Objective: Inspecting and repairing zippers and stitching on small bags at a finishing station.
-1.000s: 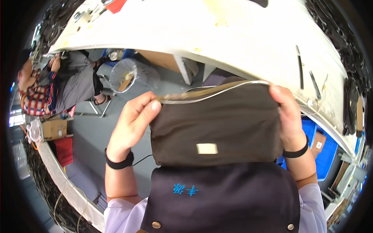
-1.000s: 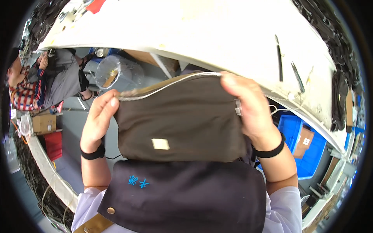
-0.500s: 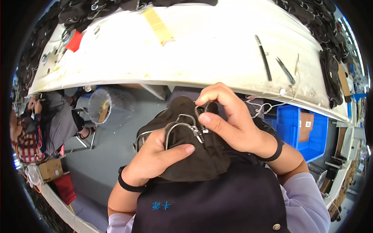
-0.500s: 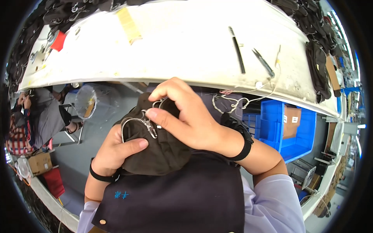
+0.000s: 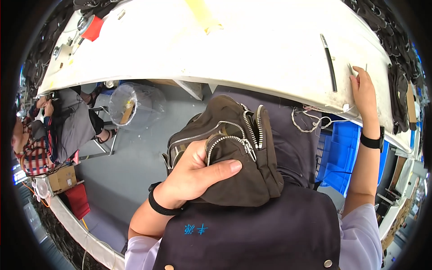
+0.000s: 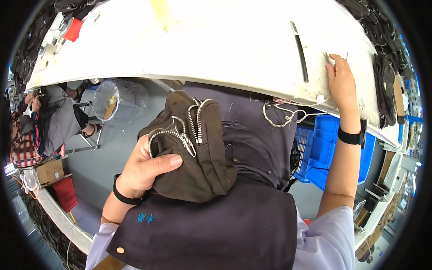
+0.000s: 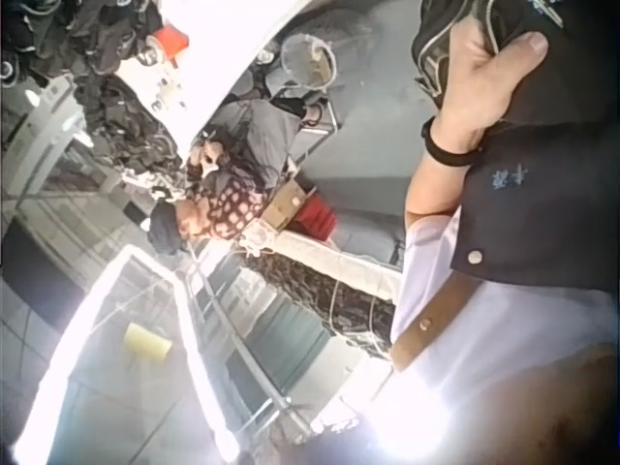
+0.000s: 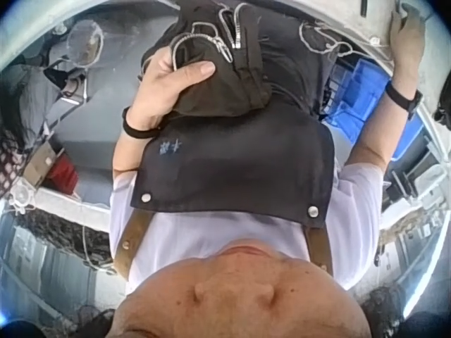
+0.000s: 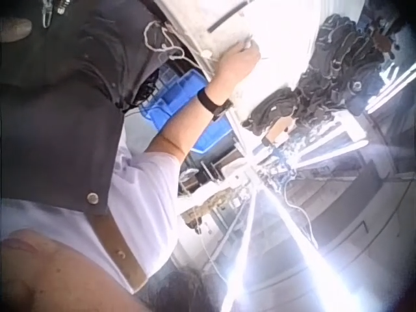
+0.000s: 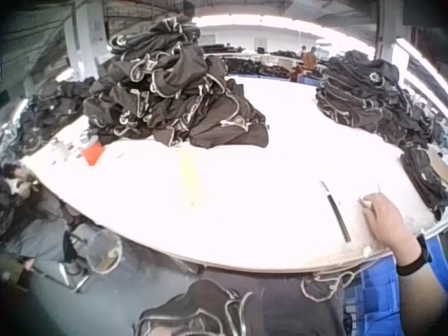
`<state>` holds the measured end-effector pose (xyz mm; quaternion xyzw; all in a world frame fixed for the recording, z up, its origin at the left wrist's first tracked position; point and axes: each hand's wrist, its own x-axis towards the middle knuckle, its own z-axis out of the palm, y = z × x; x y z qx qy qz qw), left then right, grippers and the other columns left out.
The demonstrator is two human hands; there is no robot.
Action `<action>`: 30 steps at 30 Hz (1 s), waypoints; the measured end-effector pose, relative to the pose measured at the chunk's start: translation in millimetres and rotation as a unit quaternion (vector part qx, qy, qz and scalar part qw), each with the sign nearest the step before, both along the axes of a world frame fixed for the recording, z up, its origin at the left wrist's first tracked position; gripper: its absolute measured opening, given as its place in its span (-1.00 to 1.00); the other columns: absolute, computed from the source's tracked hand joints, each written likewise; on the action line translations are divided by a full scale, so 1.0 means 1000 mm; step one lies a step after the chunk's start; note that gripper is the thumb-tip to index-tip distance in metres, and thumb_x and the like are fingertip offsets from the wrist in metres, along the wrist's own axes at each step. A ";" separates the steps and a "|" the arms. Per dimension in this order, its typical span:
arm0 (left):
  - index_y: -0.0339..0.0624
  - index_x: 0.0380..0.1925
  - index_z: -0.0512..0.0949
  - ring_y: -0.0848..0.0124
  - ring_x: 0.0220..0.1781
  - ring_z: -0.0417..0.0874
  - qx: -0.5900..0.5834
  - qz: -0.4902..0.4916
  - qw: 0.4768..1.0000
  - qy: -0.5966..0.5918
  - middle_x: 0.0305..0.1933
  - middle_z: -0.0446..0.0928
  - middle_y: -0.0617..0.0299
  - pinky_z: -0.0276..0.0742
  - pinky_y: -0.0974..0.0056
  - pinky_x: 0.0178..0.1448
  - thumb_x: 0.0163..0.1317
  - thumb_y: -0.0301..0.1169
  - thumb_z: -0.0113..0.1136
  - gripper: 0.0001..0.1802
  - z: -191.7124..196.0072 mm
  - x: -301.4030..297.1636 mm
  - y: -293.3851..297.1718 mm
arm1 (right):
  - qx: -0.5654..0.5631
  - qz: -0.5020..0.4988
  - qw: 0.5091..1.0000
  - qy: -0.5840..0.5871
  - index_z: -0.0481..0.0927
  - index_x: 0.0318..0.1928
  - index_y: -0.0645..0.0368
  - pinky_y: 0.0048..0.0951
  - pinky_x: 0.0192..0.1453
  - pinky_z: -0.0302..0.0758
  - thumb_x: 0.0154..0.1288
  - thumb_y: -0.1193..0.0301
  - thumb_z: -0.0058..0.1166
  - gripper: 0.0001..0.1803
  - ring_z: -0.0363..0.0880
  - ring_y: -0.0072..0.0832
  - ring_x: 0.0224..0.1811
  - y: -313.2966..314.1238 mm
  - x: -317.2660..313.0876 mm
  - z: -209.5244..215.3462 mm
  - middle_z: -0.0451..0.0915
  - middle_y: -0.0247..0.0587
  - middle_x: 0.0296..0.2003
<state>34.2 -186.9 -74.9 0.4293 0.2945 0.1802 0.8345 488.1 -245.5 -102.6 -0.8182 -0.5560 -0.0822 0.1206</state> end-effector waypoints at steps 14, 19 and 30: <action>-0.27 -0.23 0.61 0.62 -0.27 0.44 0.030 0.044 0.998 -0.025 -0.30 0.52 0.42 0.40 0.45 -0.14 0.27 -0.53 0.23 -0.90 0.000 -0.001 -0.006 | -0.048 0.027 0.998 -0.002 0.52 0.15 0.09 -0.35 0.00 0.45 0.19 0.63 0.01 -0.52 0.51 -0.24 -0.17 -0.042 0.079 0.000 0.49 -0.06 -0.22; -0.27 -0.23 0.61 0.63 -0.27 0.45 0.056 0.011 0.998 -0.009 -0.32 0.52 0.42 0.40 0.45 -0.14 0.27 -0.53 0.23 -0.90 0.000 -0.004 -0.006 | -0.066 0.038 0.997 0.005 0.46 -0.10 0.25 -0.30 -0.05 0.46 0.16 0.69 -0.01 -0.73 0.50 -0.15 -0.20 -0.042 0.070 0.014 0.48 -0.07 -0.28; -0.28 -0.21 0.62 0.60 -0.21 0.52 0.034 0.009 0.999 -0.038 -0.22 0.58 0.36 0.44 0.44 -0.10 0.21 -0.57 0.27 -0.85 0.011 -0.006 -0.002 | 0.394 -0.084 0.852 0.333 0.47 0.13 0.32 -0.56 0.11 0.43 0.45 0.30 -0.05 -0.61 0.54 -0.50 0.00 -0.074 0.068 0.036 0.55 -0.18 0.08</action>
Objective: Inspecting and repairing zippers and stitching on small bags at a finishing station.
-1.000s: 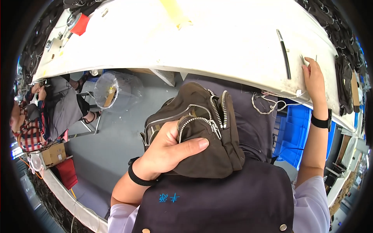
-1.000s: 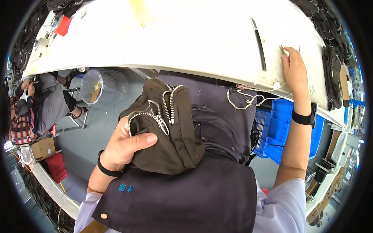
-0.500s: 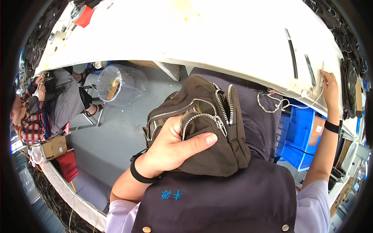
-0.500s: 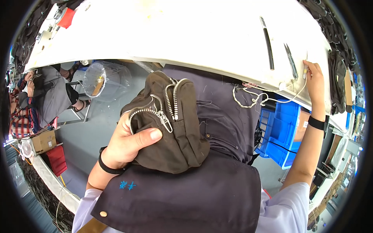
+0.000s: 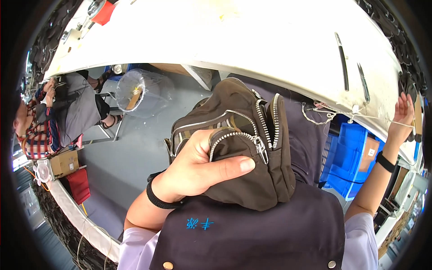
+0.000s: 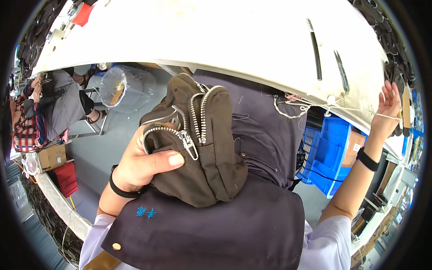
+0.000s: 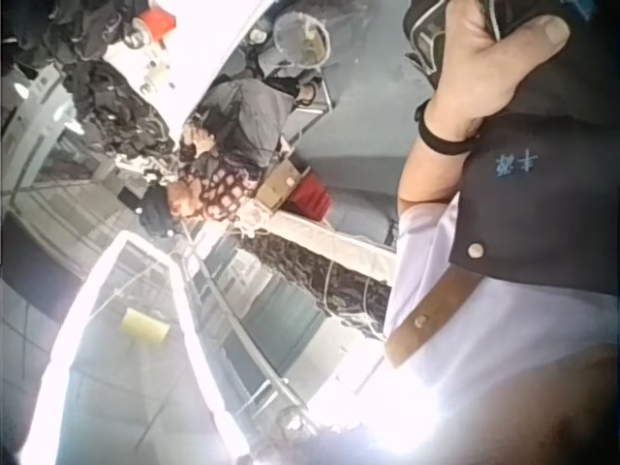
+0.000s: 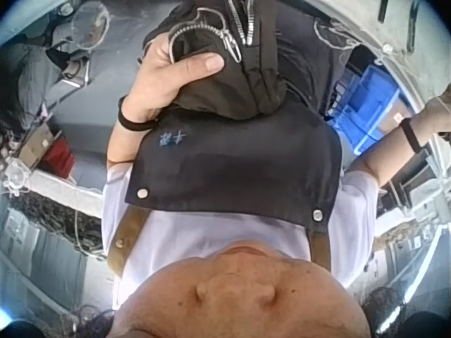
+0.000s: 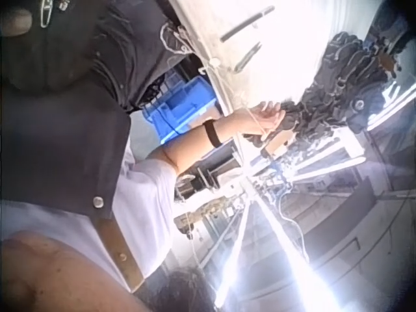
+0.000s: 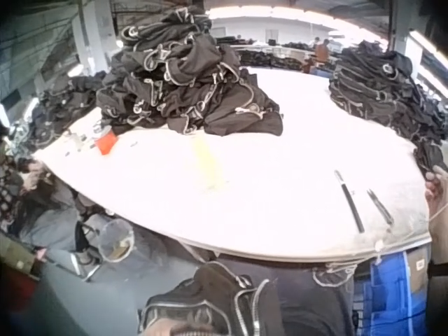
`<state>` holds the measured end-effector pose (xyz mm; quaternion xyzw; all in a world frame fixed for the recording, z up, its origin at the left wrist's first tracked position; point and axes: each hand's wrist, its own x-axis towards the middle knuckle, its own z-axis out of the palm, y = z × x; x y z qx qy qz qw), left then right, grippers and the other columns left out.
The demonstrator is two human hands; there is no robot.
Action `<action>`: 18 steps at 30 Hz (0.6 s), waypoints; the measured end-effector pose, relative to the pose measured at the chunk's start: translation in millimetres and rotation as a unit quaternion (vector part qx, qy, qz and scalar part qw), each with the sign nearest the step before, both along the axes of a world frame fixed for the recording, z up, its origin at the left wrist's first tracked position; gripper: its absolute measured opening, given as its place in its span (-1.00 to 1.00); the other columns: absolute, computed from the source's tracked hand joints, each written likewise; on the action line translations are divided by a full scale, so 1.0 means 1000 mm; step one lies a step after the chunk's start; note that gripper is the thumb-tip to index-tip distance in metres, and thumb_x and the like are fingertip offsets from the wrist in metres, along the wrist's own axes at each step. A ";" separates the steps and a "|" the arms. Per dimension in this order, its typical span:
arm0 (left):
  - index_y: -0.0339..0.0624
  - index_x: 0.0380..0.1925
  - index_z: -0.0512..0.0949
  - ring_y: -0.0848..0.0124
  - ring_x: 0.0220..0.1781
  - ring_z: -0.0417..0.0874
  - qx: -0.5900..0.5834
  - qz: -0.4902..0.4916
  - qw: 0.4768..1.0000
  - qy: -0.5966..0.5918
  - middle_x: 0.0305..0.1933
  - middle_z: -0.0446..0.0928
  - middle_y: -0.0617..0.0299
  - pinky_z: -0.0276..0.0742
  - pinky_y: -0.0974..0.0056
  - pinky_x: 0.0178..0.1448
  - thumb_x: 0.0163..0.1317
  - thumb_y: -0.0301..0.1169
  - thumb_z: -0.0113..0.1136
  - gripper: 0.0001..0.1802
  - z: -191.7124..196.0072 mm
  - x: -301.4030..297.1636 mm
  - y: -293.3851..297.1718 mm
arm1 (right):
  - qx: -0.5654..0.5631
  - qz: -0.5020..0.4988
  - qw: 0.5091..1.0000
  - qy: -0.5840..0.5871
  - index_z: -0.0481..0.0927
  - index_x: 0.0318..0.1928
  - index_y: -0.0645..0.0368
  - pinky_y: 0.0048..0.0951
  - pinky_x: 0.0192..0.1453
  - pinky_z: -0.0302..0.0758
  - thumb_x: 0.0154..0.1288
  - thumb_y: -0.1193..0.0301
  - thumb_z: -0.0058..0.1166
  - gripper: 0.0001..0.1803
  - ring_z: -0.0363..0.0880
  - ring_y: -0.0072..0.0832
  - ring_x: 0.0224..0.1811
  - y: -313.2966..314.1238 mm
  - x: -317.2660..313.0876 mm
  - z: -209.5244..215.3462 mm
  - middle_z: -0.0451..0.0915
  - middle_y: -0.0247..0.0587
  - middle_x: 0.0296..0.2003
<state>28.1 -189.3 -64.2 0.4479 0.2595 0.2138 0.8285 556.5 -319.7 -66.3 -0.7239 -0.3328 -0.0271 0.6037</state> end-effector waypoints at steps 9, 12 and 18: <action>-0.28 -0.14 0.61 0.59 -0.17 0.54 -0.024 -0.008 1.000 0.007 -0.19 0.60 0.36 0.46 0.42 -0.03 0.19 -0.56 0.30 -0.78 0.003 0.007 -0.006 | 0.060 0.567 0.757 0.320 0.51 -0.28 0.10 -0.46 -0.27 0.51 0.36 0.14 0.14 -0.71 0.52 -0.46 -0.37 0.046 -0.266 0.029 0.54 -0.23 -0.34; -0.28 -0.15 0.61 0.60 -0.18 0.53 -0.032 -0.010 0.999 -0.004 -0.20 0.60 0.36 0.45 0.43 -0.04 0.19 -0.55 0.30 -0.79 0.007 0.007 -0.009 | 0.024 0.567 0.744 0.352 0.53 -0.31 0.11 -0.33 -0.30 0.64 0.27 0.22 0.26 -0.75 0.67 -0.25 -0.37 0.046 -0.296 0.018 0.62 -0.06 -0.33; -0.28 -0.17 0.62 0.62 -0.23 0.50 -0.047 0.008 0.999 -0.005 -0.26 0.59 0.40 0.42 0.45 -0.11 0.19 -0.52 0.32 -0.80 0.005 0.002 -0.012 | 0.068 0.569 0.732 0.369 0.35 -0.20 0.15 -0.08 0.13 0.61 0.31 0.39 0.21 -0.74 0.65 -0.17 -0.11 0.046 -0.310 0.015 0.52 -0.09 -0.29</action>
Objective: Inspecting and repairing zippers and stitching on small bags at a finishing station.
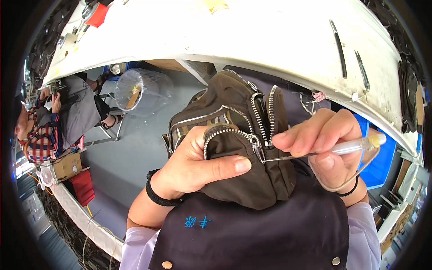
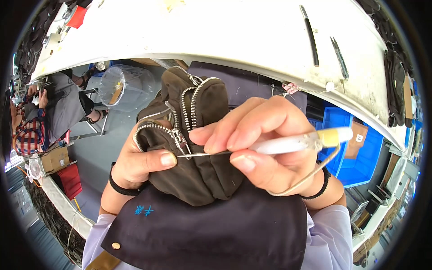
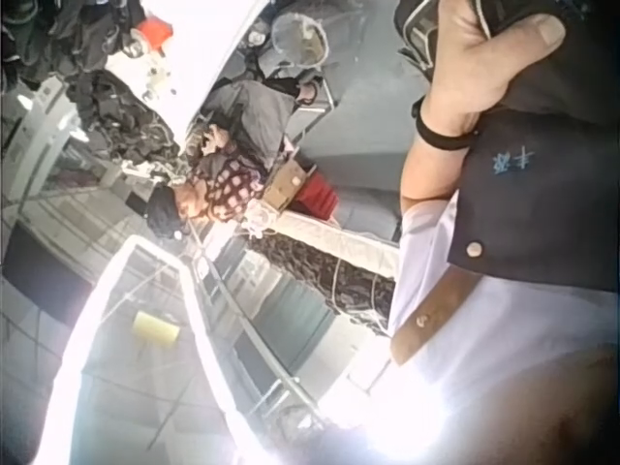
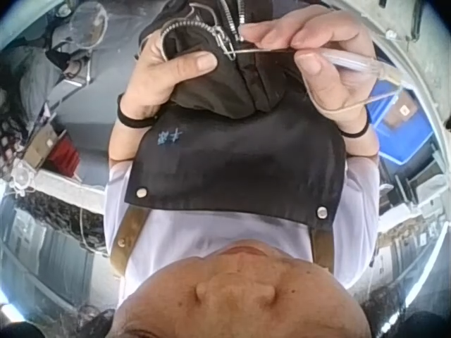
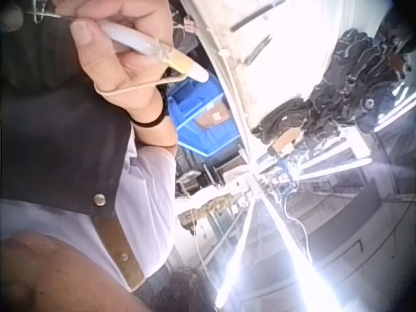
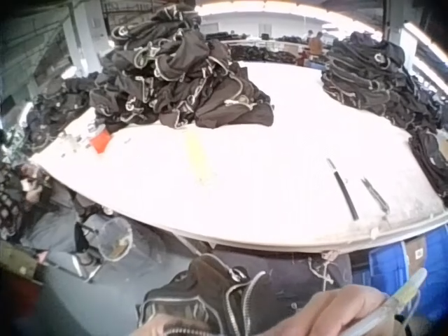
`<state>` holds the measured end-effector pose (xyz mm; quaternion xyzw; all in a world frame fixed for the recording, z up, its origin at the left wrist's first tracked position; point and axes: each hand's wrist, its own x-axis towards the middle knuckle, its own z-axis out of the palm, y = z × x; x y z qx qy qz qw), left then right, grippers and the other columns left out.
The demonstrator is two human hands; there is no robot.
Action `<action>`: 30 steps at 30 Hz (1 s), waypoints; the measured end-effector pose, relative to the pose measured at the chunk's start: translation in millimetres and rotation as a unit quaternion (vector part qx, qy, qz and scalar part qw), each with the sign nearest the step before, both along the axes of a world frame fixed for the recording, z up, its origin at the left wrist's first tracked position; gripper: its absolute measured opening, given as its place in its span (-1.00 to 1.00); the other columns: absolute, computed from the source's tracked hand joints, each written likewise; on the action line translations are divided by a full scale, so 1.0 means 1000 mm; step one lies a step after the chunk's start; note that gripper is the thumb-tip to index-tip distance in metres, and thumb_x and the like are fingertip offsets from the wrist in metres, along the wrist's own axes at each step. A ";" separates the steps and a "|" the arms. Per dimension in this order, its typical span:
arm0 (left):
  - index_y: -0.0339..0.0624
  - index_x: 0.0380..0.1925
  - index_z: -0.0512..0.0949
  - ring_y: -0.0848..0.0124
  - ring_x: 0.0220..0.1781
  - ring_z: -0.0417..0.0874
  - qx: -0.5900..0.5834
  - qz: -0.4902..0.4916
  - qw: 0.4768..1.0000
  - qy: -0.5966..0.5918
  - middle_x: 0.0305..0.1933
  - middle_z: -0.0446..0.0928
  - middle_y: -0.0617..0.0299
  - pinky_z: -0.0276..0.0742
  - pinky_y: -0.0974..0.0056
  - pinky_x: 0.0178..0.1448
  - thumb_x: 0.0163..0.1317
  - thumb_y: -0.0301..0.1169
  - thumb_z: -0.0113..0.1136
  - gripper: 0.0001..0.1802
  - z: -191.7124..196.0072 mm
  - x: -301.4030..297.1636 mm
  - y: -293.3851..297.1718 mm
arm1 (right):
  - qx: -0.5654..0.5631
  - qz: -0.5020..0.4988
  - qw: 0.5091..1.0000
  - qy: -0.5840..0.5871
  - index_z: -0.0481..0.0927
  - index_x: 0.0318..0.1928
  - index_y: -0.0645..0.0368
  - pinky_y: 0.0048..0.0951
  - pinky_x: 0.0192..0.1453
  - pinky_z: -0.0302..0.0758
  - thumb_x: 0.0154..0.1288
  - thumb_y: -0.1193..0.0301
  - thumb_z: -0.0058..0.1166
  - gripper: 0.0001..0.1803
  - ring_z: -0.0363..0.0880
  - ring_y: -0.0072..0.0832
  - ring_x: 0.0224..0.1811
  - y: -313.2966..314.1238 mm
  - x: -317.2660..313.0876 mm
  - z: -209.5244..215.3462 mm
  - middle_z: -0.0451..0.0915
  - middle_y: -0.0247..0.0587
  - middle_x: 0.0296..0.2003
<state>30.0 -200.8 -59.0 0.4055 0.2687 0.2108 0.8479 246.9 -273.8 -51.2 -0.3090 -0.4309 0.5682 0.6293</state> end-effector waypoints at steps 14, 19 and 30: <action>-0.25 -0.29 0.60 0.69 -0.37 0.39 0.010 -0.030 0.999 0.010 -0.40 0.50 0.48 0.34 0.48 -0.28 0.19 -0.53 0.31 -0.90 -0.002 -0.004 0.001 | 0.072 0.017 0.986 -0.151 0.47 -0.23 0.21 -0.03 0.15 0.60 0.31 0.48 0.16 -0.86 0.65 -0.07 -0.05 -0.003 0.002 0.002 0.59 0.00 -0.26; -0.23 -0.33 0.59 0.69 -0.38 0.39 0.017 -0.040 0.999 0.011 -0.41 0.49 0.48 0.33 0.48 -0.29 0.19 -0.53 0.31 -0.92 -0.003 -0.004 0.001 | 0.084 0.017 0.984 -0.155 0.48 -0.24 0.24 -0.01 0.12 0.61 0.31 0.50 0.15 -0.88 0.66 -0.06 -0.07 -0.003 0.003 -0.001 0.58 0.02 -0.24; -0.26 -0.30 0.61 0.66 -0.35 0.43 0.035 -0.065 0.997 0.019 -0.40 0.52 0.44 0.38 0.45 -0.25 0.20 -0.49 0.32 -0.90 0.004 -0.001 0.003 | 0.033 0.061 0.986 -0.149 0.46 -0.29 0.28 -0.17 -0.15 0.72 0.26 0.48 0.17 -0.84 0.71 -0.10 -0.24 0.012 0.014 0.004 0.60 0.01 -0.39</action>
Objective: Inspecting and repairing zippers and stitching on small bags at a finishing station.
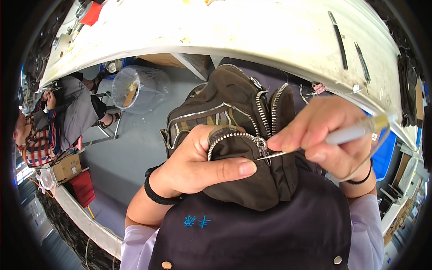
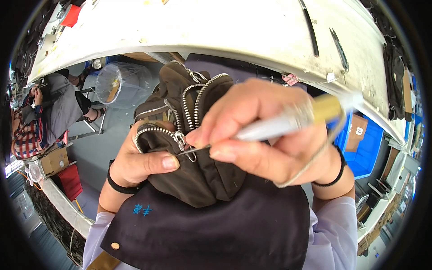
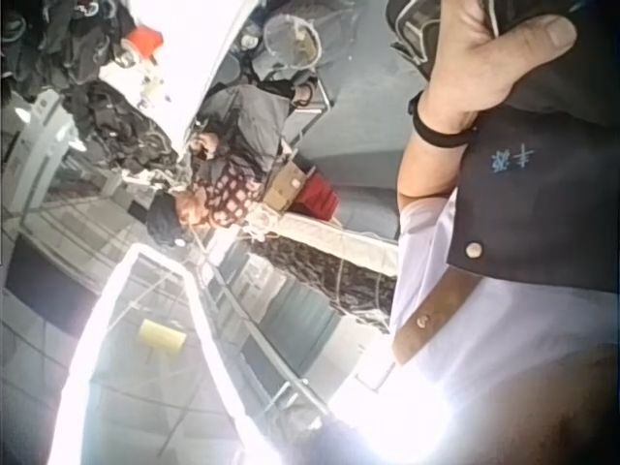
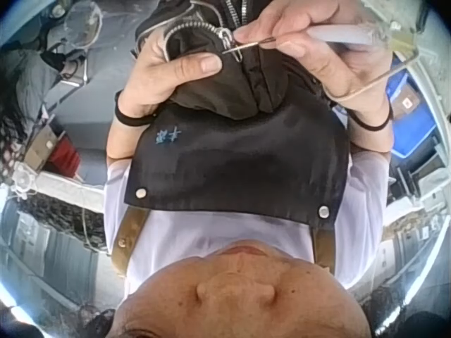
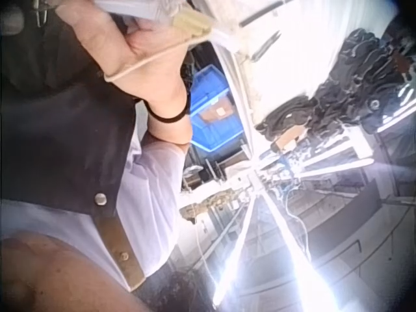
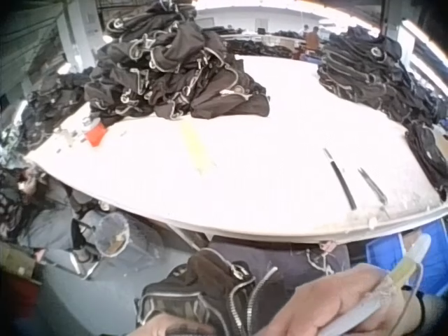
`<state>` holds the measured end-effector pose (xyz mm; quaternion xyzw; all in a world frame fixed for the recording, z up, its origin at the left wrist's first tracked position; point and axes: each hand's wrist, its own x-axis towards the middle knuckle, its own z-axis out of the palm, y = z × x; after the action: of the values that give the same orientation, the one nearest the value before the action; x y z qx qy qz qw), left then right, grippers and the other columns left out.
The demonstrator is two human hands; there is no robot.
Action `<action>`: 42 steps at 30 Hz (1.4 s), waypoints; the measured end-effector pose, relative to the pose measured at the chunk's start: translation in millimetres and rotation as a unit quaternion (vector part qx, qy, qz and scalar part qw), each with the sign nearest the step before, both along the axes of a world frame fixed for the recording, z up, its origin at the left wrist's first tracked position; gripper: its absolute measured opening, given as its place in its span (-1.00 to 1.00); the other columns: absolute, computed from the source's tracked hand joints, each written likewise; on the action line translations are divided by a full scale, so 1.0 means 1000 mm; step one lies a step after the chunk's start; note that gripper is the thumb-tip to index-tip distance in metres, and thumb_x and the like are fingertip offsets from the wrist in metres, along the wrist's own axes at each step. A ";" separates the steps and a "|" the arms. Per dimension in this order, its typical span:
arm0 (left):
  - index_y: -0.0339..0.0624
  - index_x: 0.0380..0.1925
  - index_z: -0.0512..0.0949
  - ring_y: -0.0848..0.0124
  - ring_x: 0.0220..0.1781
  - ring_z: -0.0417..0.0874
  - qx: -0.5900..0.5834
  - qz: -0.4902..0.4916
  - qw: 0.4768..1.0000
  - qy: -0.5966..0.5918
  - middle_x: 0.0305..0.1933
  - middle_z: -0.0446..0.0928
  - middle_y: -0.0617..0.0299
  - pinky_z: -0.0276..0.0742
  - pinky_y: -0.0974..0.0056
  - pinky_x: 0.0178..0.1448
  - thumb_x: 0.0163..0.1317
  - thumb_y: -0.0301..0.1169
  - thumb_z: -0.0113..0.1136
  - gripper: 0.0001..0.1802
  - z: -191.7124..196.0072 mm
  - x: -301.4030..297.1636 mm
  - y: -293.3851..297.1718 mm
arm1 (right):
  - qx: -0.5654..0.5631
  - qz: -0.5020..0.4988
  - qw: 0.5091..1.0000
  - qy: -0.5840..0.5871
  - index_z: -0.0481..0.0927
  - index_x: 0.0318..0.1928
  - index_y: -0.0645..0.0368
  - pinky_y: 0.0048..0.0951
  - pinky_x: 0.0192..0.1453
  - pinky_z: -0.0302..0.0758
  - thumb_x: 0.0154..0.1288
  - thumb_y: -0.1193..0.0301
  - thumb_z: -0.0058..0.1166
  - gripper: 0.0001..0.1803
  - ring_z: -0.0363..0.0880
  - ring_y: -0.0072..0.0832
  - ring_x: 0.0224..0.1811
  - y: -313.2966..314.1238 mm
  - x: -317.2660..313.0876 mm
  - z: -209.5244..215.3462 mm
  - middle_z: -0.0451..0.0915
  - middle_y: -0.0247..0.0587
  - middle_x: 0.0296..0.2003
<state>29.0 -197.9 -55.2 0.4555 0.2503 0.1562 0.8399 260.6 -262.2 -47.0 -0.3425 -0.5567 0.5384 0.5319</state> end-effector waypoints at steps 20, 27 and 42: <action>-0.43 -0.18 0.57 0.38 -0.09 0.61 -0.055 0.007 0.993 0.105 -0.19 0.62 0.12 0.45 0.32 0.09 0.02 -0.23 0.37 -0.52 0.000 -0.001 -0.005 | -0.245 0.036 0.969 0.009 0.25 -0.15 0.22 -0.64 -0.40 0.50 0.38 0.49 -0.05 -0.84 0.57 -0.61 -0.45 0.021 -0.017 0.029 0.54 -0.18 -0.38; -0.47 -0.14 0.57 0.32 -0.07 0.62 -0.025 -0.022 0.995 0.096 -0.16 0.63 0.07 0.46 0.28 0.11 0.03 -0.24 0.36 -0.50 -0.003 0.000 -0.008 | -0.280 0.046 0.959 -0.004 0.20 -0.19 0.20 -0.65 -0.50 0.44 0.33 0.51 -0.14 -0.86 0.54 -0.62 -0.58 0.025 -0.016 0.029 0.51 -0.21 -0.43; -0.32 -0.26 0.60 0.58 -0.35 0.50 0.036 -0.040 0.998 0.032 -0.39 0.56 0.34 0.41 0.41 -0.26 0.23 -0.43 0.31 -0.83 -0.010 0.001 -0.008 | -0.315 0.023 0.948 0.034 0.16 -0.16 0.17 -0.63 -0.56 0.46 0.31 0.53 -0.16 -0.83 0.57 -0.55 -0.61 0.019 -0.016 0.024 0.48 -0.20 -0.43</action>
<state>30.0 -205.9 -64.9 0.4998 0.2528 0.1163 0.8202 244.6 -243.7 -23.2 -0.4610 -0.3478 0.7102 0.4026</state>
